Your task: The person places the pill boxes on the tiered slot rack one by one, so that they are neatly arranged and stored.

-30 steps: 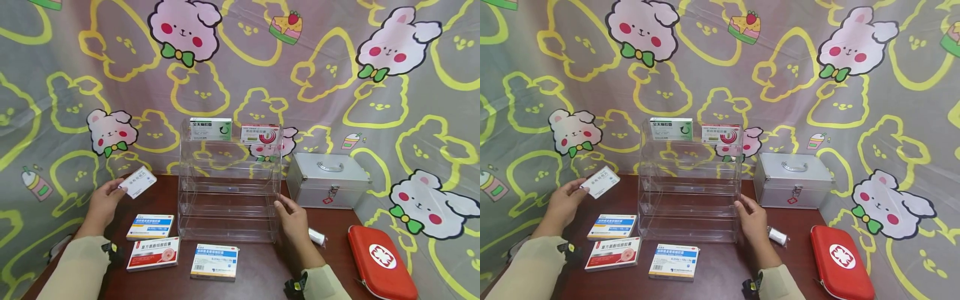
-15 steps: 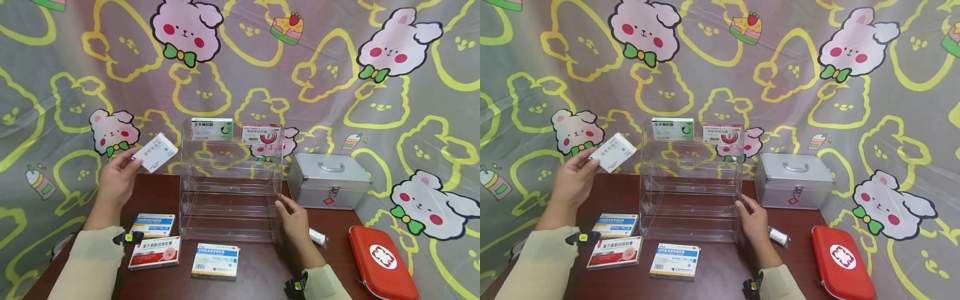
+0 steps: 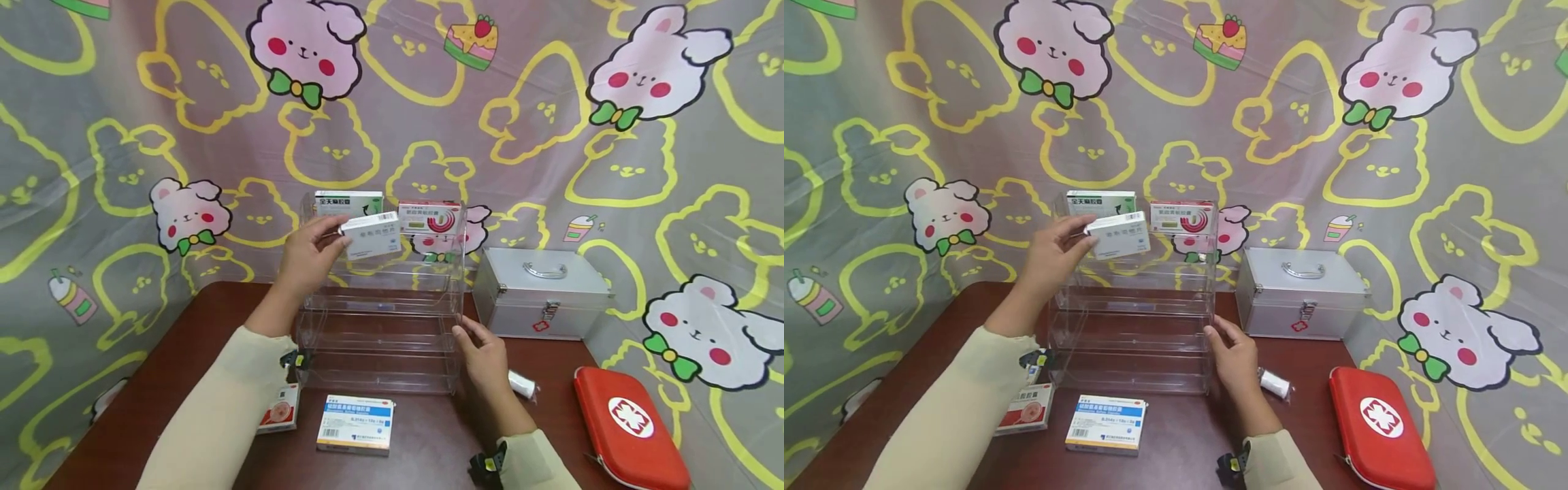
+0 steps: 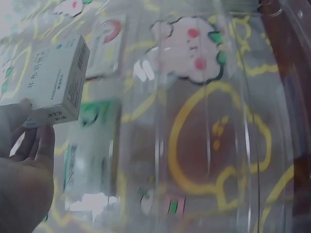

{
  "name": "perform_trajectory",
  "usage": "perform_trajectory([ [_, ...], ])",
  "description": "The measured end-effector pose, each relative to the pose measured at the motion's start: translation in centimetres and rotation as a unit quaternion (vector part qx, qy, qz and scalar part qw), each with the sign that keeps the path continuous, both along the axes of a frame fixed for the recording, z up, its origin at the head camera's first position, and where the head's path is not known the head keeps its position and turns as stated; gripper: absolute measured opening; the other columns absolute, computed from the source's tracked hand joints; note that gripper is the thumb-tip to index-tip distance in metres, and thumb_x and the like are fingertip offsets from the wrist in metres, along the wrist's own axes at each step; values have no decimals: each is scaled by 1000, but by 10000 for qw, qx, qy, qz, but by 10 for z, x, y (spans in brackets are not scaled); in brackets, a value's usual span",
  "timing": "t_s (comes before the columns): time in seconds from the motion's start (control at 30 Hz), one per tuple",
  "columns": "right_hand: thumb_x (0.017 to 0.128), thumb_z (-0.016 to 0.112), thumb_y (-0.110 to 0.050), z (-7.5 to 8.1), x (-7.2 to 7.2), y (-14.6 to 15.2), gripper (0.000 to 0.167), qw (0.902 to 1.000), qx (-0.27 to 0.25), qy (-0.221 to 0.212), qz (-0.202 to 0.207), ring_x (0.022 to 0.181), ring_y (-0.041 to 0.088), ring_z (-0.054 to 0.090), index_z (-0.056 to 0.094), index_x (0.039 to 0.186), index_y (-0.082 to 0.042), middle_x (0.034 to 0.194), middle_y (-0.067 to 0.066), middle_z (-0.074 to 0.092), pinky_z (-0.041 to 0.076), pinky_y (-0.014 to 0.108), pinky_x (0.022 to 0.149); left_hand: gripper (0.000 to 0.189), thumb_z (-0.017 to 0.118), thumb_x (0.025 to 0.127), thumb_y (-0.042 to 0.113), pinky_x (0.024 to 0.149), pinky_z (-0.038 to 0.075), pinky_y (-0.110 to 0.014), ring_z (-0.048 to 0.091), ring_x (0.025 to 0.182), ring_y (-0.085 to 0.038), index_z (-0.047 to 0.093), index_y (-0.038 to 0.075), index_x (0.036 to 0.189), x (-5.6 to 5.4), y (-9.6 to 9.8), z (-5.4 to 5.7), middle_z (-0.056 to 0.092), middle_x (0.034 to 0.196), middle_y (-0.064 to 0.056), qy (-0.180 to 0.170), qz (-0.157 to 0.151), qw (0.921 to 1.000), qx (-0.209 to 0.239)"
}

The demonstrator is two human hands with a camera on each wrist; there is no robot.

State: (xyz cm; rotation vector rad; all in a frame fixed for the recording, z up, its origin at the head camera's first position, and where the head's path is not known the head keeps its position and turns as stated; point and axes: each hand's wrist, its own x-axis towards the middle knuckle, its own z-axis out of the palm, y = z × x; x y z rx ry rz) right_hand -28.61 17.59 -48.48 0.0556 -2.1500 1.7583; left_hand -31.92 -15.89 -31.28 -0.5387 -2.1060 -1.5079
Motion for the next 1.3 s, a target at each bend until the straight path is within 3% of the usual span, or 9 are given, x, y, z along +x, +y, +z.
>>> perform_trajectory([
  [0.07,104,77,-15,1,0,0,38,10000,-22,21,29,101,-10,66,74,137,1,136,19,75,53,6,87,38,73,104,3,104,60,-27,71,127,-35,70,-1,141,-6,16,-1,67,138,-19,138,53,9995,-291],
  [0.2,104,77,-14,1,-2,-1,37,9999,-53,67,61,102,-8,68,74,137,1,135,19,76,54,7,88,36,73,104,3,106,61,-34,72,123,-32,71,1,140,-16,38,-6,69,138,-17,564,192,9954,-752],
  [0.43,103,77,-13,3,-3,-4,37,9999,-67,89,70,104,-5,69,74,136,2,134,21,76,54,8,89,37,75,102,1,100,64,-38,73,115,-32,72,-1,139,-27,58,-10,71,135,-18,898,268,9895,-1099],
  [0.67,103,78,-16,4,-2,-6,37,9999,-87,6,77,101,-9,68,74,137,0,134,19,76,54,7,88,38,75,103,6,103,63,-38,73,119,-32,72,2,140,-37,67,-17,71,139,-18,471,424,9885,-1376],
  [0.93,103,78,-16,2,-2,-4,38,9999,-122,-42,1,102,-7,68,74,137,0,134,19,76,54,8,88,38,74,106,12,106,61,-40,71,128,-32,71,8,143,-45,77,-17,69,144,-16,-184,229,9932,-1127],
  [1.13,102,79,-17,0,-1,-2,39,9999,-40,-123,-94,101,-4,68,75,136,2,130,23,77,54,8,86,40,75,105,11,107,60,-38,70,131,-30,71,9,144,-51,82,-20,69,148,-14,-290,246,9915,-1244],
  [1.3,102,80,-17,-2,-2,0,38,9999,-60,-70,-112,102,-3,69,75,135,1,129,22,77,55,8,86,39,77,102,7,106,62,-38,73,126,-31,73,5,141,-53,86,-22,70,144,-16,-60,188,9919,-1254],
])
